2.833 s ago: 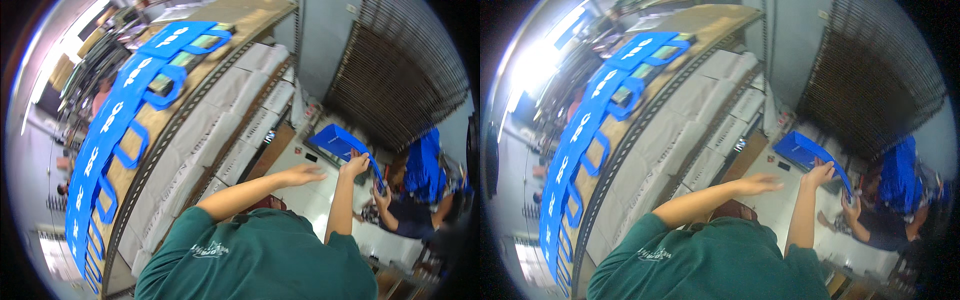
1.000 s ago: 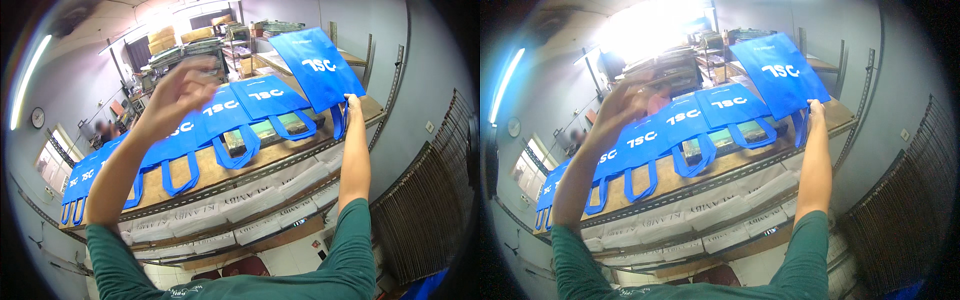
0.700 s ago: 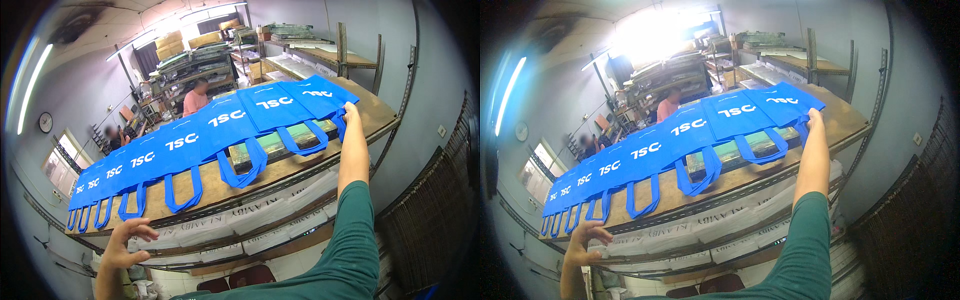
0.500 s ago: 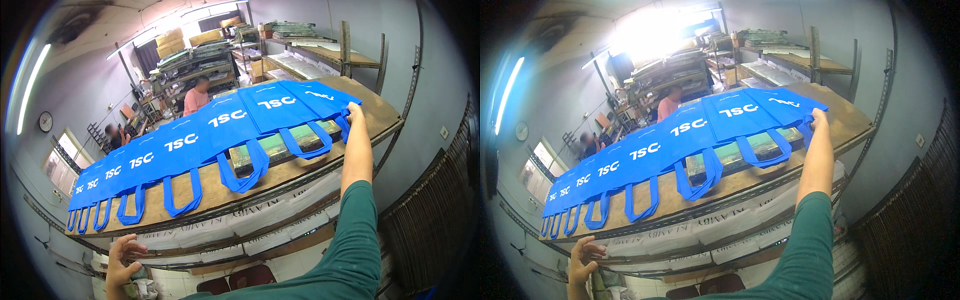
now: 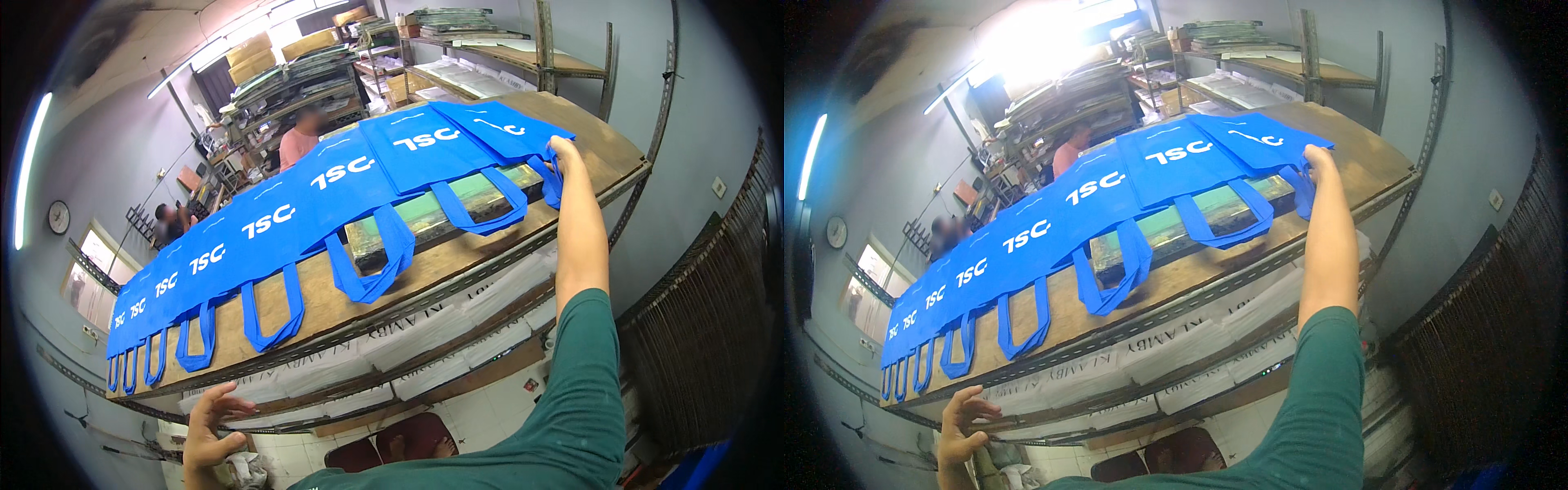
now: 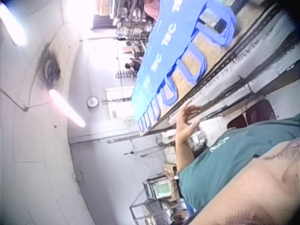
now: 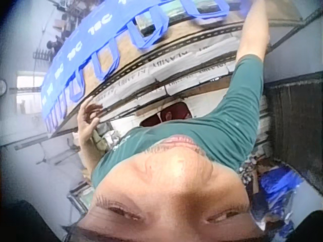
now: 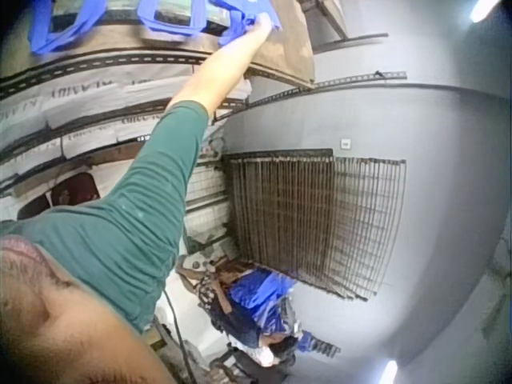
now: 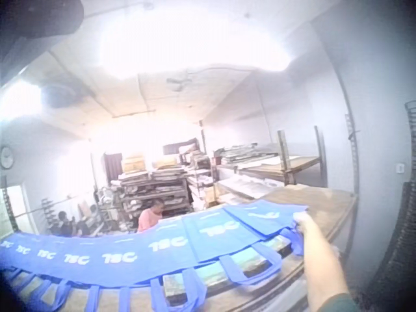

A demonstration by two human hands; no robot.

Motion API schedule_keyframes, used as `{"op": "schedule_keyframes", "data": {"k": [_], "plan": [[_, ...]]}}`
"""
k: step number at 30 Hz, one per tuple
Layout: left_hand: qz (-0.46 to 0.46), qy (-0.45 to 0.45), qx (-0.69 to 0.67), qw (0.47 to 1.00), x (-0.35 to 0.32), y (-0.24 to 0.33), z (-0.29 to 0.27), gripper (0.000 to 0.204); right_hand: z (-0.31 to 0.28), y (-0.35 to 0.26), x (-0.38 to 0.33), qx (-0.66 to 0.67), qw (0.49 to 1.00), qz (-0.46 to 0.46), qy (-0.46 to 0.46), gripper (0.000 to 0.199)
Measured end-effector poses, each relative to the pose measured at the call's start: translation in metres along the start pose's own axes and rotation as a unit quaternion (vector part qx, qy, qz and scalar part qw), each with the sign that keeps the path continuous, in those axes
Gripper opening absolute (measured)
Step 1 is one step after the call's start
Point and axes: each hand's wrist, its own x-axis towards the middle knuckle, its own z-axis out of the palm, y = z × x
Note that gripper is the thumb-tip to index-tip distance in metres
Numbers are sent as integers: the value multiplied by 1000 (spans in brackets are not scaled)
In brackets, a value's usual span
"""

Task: The person repeatedly picks up blue tote bags from a pile on the floor and places them onto a wooden shelf. They handle the bags one by one, arranging them in a row on the shelf surface.

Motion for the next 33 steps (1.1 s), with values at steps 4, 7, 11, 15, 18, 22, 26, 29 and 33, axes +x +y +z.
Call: {"op": "schedule_keyframes", "data": {"k": [4,7,11,15,18,22,26,29,33], "plan": [[-19,-12,8,1000,-5,1,-3,78,15,-5,-16,-71,997,18,22,45],[-22,-34,54,998,-10,-5,-7,83,4,-28,-13,-117,993,3,20,62],[-25,-120,113,986,-12,-5,-22,78,-42,-36,29,-209,975,-71,-16,86],[-25,-92,98,991,-17,-18,-26,80,-49,-5,23,-323,906,-197,-190,67],[-29,-93,74,992,-14,-25,-25,80,-34,36,11,-462,844,-196,-191,52],[-25,-113,55,992,-7,-24,-23,79,-21,40,-15,-543,818,-153,-114,49],[-26,-123,58,990,-7,-26,-23,78,-6,24,-50,-543,828,-117,-82,55],[-18,-127,59,990,-8,-27,-25,78,-3,21,-54,-544,828,-113,-75,56],[-19,-119,53,991,-15,-29,-26,79,4,20,-58,-522,842,-112,-72,53]]}}
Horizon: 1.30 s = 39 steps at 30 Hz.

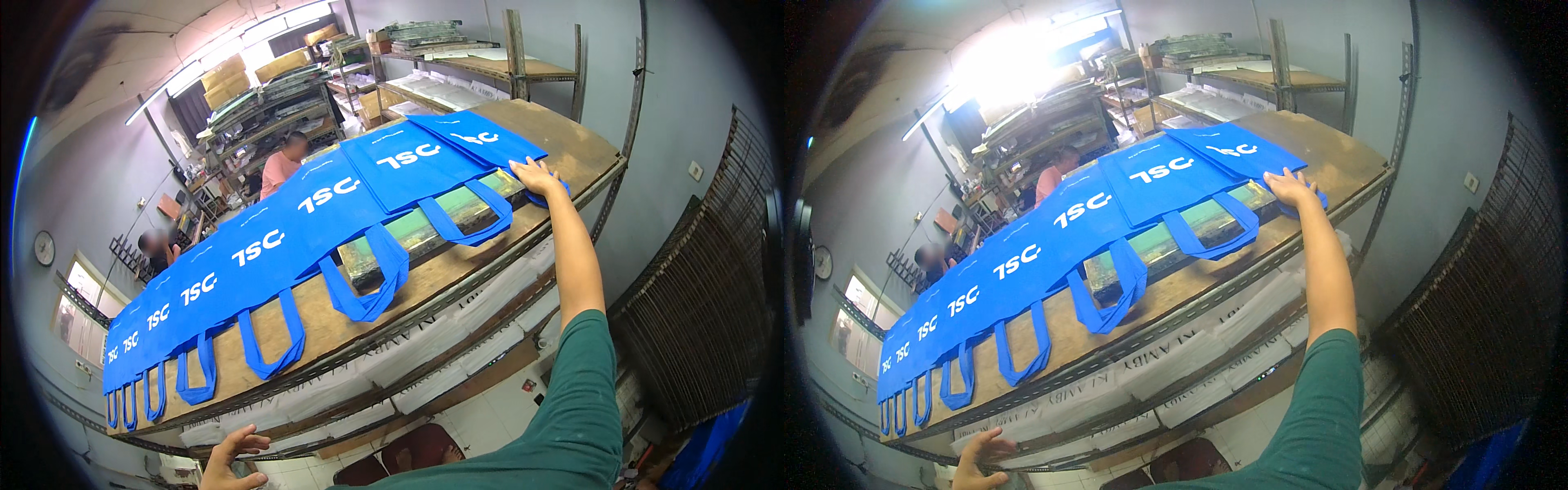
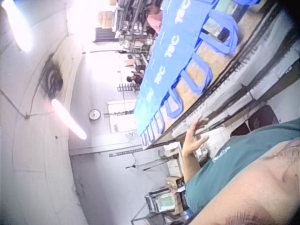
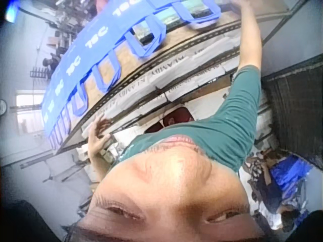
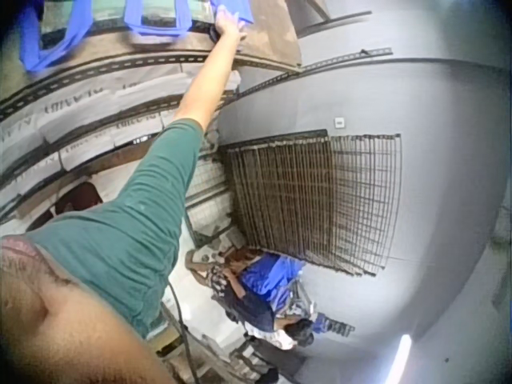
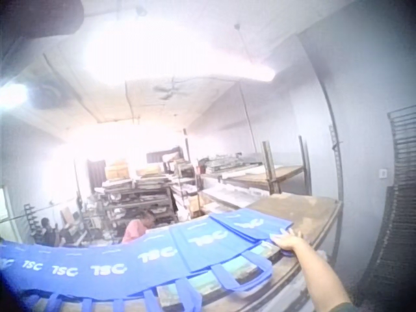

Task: The person repeatedly picks up blue tote bags from a pile on the floor and places them onto a wooden shelf. They handle the bags one by one, arranging them in a row on the shelf surface.

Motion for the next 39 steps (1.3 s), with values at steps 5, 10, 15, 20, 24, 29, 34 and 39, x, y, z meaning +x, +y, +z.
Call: {"op": "schedule_keyframes", "data": {"k": [5,10,15,20,24,29,34,39], "plan": [[6,13,10,1000,-8,2,3,80,-2,9,13,22,1000,-11,1,56],[14,7,2,1000,-13,2,6,80,-27,4,-15,107,973,-42,199,57],[10,-27,-67,997,-10,-13,20,79,-29,-5,-121,350,782,-202,475,39],[97,-25,-122,987,3,-51,50,70,100,16,-269,535,643,-100,539,27],[339,170,165,910,62,-51,63,43,278,106,-390,476,801,131,339,32],[483,238,290,791,130,-40,90,30,464,239,-639,83,838,135,-522,72],[505,251,328,758,159,-55,105,30,509,343,-791,109,790,576,-180,43],[548,303,354,695,173,-48,126,30,385,273,-768,196,758,598,170,59]]}}
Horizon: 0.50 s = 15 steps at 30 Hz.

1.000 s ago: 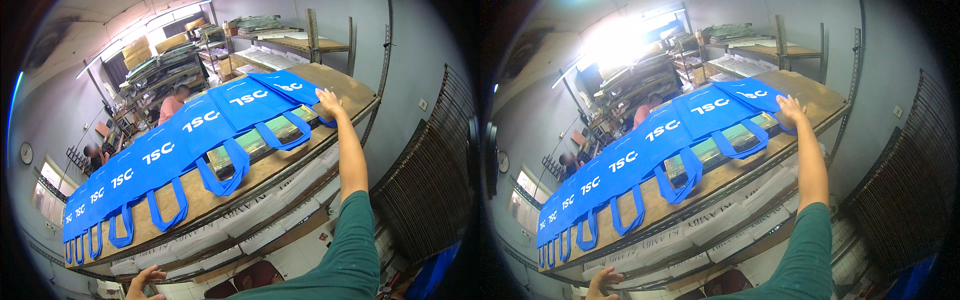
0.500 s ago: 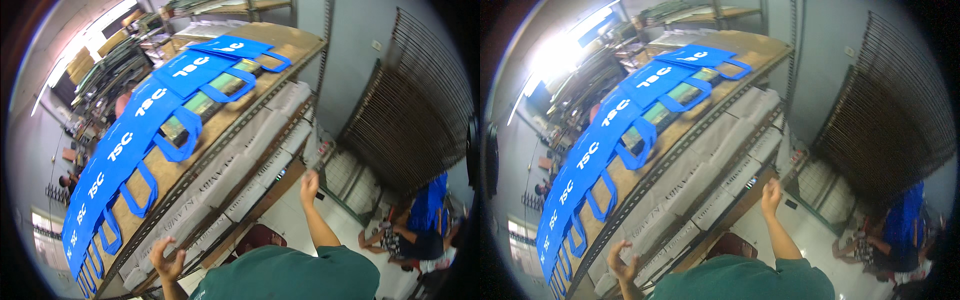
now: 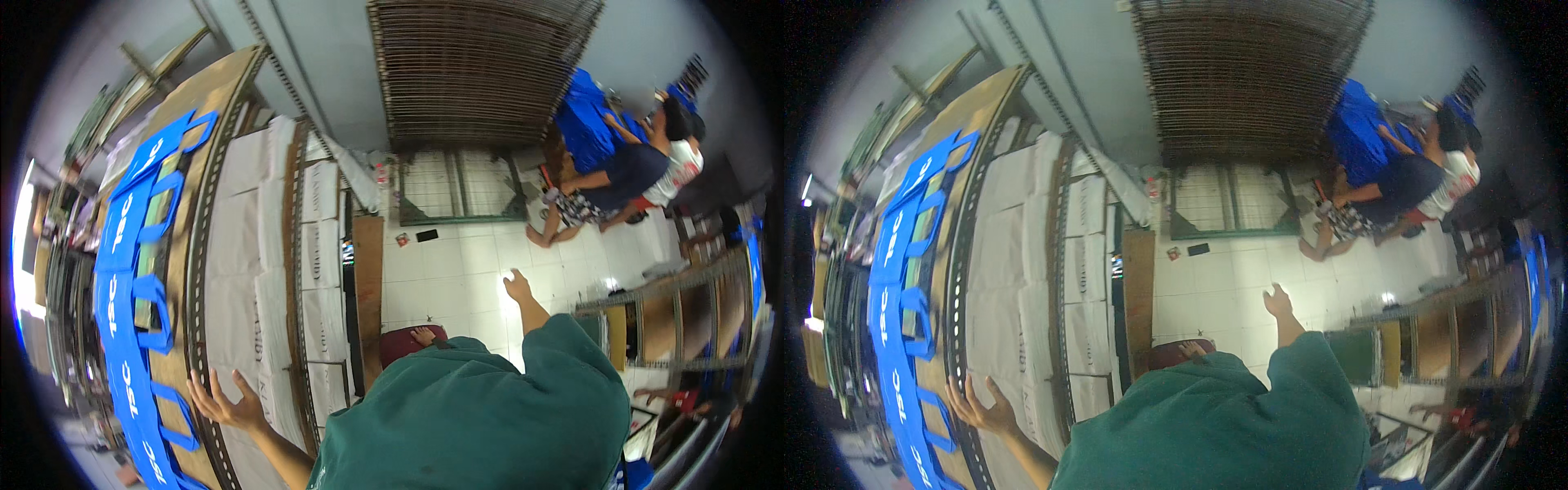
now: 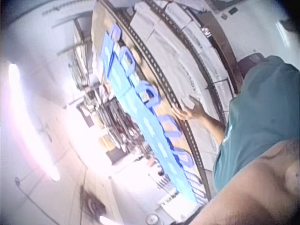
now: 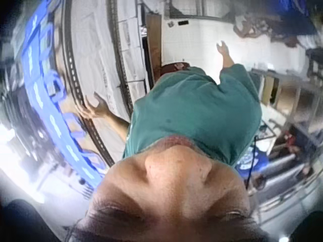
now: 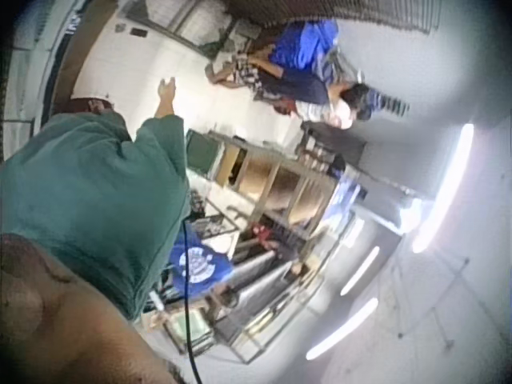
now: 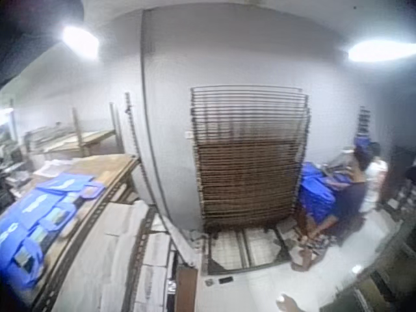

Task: The person repeatedly picks up blue tote bags from a pile on the floor and places them onto a wooden shelf. They handle the bags one by one, arranging them in a row on the shelf surface.

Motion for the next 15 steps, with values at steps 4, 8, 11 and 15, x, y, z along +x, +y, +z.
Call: {"op": "schedule_keyframes", "data": {"k": [4,8,11,15], "plan": [[8,-8,37,999,3,4,7,31,11,-10,1,169,983,46,56,59],[-11,-27,64,998,6,9,6,33,29,18,8,155,986,56,36,55],[-42,18,51,998,4,9,11,35,14,4,-20,-4,999,41,-29,58],[-5,-1,94,996,3,5,10,34,40,31,-20,-107,989,-14,-100,62]]}}
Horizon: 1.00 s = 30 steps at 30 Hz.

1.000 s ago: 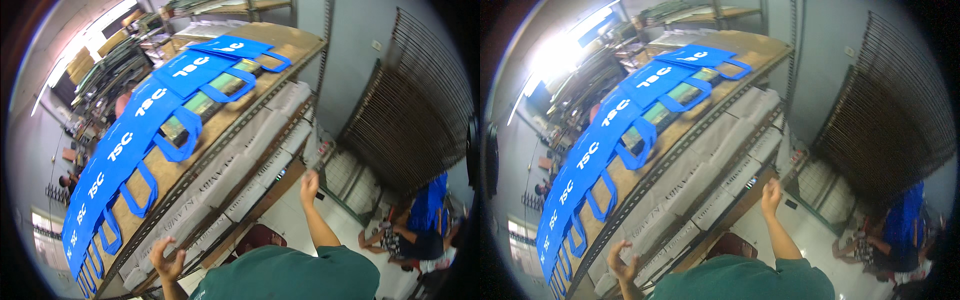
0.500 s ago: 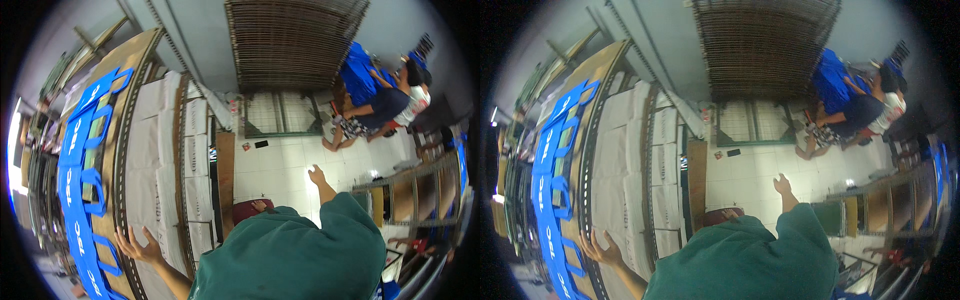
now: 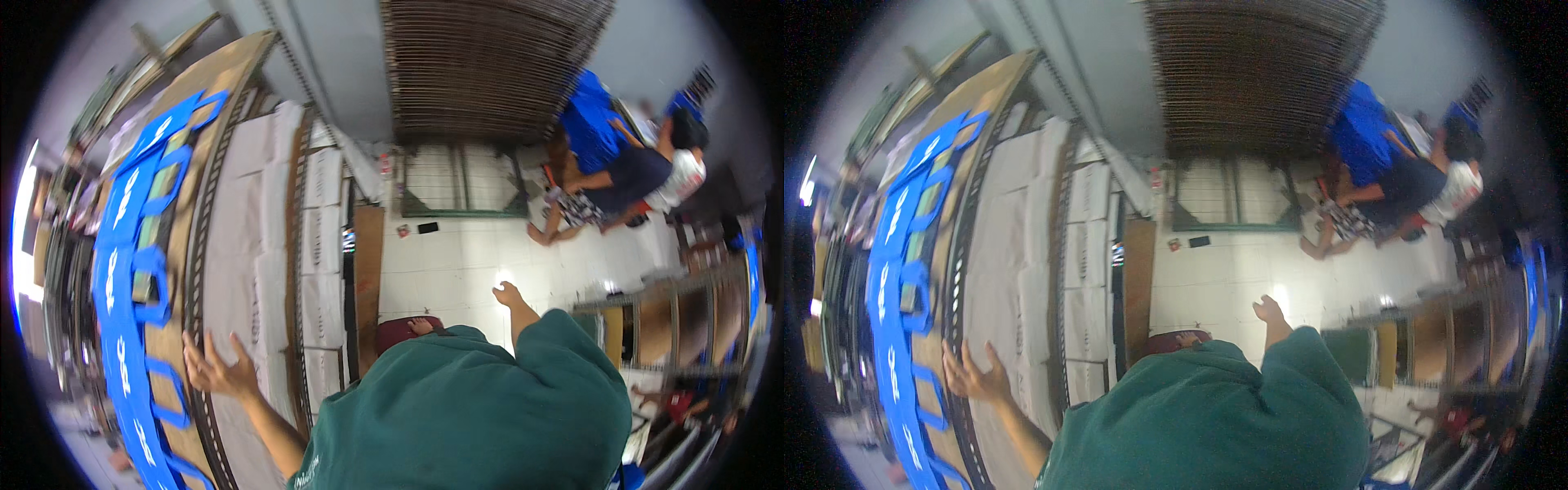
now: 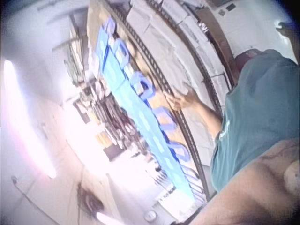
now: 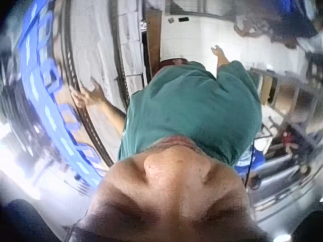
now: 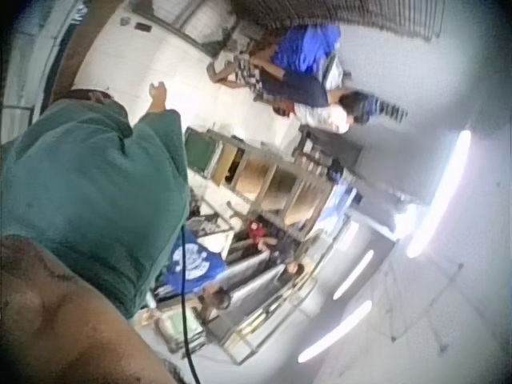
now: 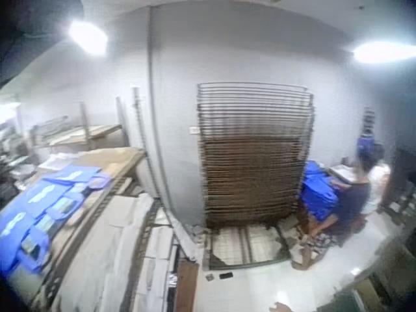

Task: The person repeatedly picks up blue tote bags from a pile on the floor and places them onto a wooden shelf. They handle the bags one by one, arranging them in a row on the shelf surface.

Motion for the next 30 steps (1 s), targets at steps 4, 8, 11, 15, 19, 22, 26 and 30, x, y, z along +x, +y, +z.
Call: {"op": "schedule_keyframes", "data": {"k": [4,8,11,15,19,22,26,30], "plan": [[-56,-16,-34,998,-3,-2,1,32,21,-28,12,-21,995,-73,-58,63],[-100,-70,-84,989,5,0,-2,35,52,-54,69,-92,977,-171,-93,59],[-112,-93,-127,981,2,-7,-22,40,33,-158,60,-103,964,-193,-149,57],[-142,-65,-264,952,-38,3,-49,42,28,-271,44,-168,935,-284,-131,52],[-229,-224,-359,877,-145,11,-72,40,62,-358,5,-173,884,-389,-195,49],[-446,-365,-249,778,-278,26,-84,53,133,-375,50,-174,861,-412,-241,46],[-607,-524,-157,577,-524,69,-147,64,200,-399,64,-293,757,-503,-297,52],[-896,-355,8,266,-623,153,-275,64,210,-425,-13,-400,705,-423,-405,59]]}}
